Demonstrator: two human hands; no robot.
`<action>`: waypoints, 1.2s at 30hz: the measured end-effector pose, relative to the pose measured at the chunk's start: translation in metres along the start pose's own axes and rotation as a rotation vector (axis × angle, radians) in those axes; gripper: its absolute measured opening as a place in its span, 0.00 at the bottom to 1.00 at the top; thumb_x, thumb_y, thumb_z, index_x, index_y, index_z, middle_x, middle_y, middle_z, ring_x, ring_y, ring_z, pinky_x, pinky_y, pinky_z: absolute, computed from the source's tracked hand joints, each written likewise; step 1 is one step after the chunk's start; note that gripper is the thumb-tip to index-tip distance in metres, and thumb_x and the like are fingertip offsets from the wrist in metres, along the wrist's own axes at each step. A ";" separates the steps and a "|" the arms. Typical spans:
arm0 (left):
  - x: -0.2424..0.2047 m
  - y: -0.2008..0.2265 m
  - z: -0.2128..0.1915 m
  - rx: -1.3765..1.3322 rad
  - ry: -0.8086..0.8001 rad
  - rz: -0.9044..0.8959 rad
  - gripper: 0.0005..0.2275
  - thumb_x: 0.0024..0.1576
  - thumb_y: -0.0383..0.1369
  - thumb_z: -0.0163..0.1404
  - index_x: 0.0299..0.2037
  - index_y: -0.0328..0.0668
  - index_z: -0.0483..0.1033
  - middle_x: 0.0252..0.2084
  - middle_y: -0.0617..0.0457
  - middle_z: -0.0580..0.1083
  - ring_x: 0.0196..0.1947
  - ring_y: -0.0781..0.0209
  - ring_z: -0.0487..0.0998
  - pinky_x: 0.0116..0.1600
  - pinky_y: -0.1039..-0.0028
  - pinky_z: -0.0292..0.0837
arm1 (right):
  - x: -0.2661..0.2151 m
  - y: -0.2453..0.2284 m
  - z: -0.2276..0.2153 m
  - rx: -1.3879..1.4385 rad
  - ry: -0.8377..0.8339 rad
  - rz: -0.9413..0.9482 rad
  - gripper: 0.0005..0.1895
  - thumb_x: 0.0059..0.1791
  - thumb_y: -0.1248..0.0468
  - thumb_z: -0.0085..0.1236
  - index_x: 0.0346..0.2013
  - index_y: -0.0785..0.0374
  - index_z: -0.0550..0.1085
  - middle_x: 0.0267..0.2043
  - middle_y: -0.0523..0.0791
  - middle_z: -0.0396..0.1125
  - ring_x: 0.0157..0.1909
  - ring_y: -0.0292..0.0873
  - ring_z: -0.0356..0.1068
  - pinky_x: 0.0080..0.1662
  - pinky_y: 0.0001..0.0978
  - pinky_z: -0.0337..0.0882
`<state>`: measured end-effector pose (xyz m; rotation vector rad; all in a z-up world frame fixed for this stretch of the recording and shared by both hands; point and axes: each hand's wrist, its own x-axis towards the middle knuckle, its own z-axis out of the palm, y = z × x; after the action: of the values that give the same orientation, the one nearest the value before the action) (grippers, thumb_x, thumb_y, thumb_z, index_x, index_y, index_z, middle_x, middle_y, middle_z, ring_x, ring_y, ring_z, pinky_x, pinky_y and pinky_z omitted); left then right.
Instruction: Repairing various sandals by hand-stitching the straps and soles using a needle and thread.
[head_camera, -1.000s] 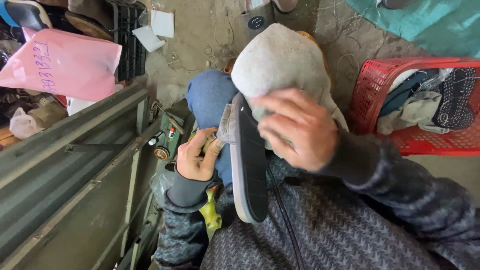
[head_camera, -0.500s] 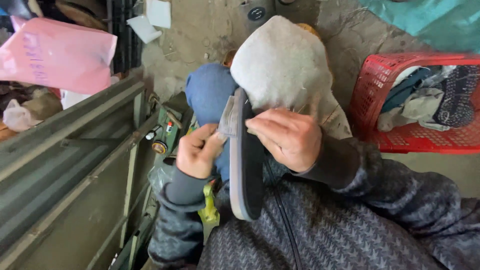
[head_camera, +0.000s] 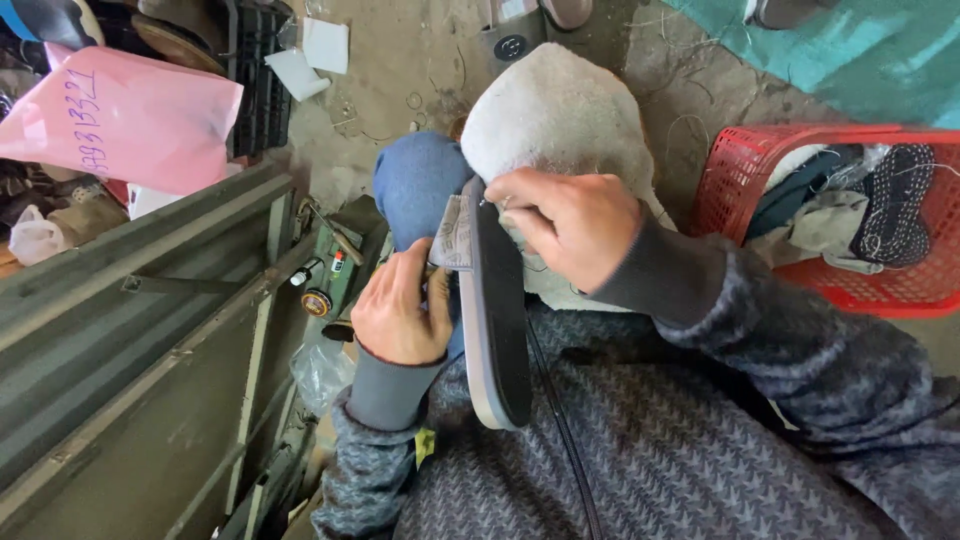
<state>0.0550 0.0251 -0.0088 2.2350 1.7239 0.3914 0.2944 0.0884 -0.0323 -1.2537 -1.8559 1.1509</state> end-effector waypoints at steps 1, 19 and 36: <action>-0.002 -0.002 0.003 0.033 -0.017 0.004 0.10 0.64 0.34 0.47 0.48 0.37 0.77 0.28 0.51 0.72 0.32 0.47 0.79 0.39 0.61 0.77 | 0.002 0.000 0.001 -0.001 -0.066 0.025 0.09 0.54 0.70 0.56 0.49 0.57 0.75 0.31 0.45 0.77 0.32 0.47 0.78 0.40 0.42 0.78; 0.001 -0.001 0.016 0.026 -0.032 -0.096 0.08 0.63 0.30 0.44 0.46 0.40 0.76 0.34 0.47 0.75 0.36 0.41 0.80 0.39 0.57 0.77 | -0.002 -0.002 -0.004 -0.114 -0.209 0.006 0.18 0.55 0.66 0.55 0.59 0.55 0.66 0.33 0.42 0.78 0.29 0.45 0.77 0.35 0.37 0.76; -0.005 -0.010 0.026 -0.066 0.060 -0.054 0.07 0.66 0.32 0.44 0.44 0.42 0.76 0.30 0.49 0.73 0.30 0.43 0.78 0.34 0.60 0.75 | -0.016 0.003 0.009 -0.111 0.057 -0.094 0.13 0.55 0.71 0.55 0.48 0.54 0.82 0.37 0.42 0.77 0.23 0.40 0.72 0.30 0.28 0.74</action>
<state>0.0551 0.0208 -0.0370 2.1470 1.7701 0.5005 0.2942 0.0714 -0.0393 -1.2327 -1.9369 0.9639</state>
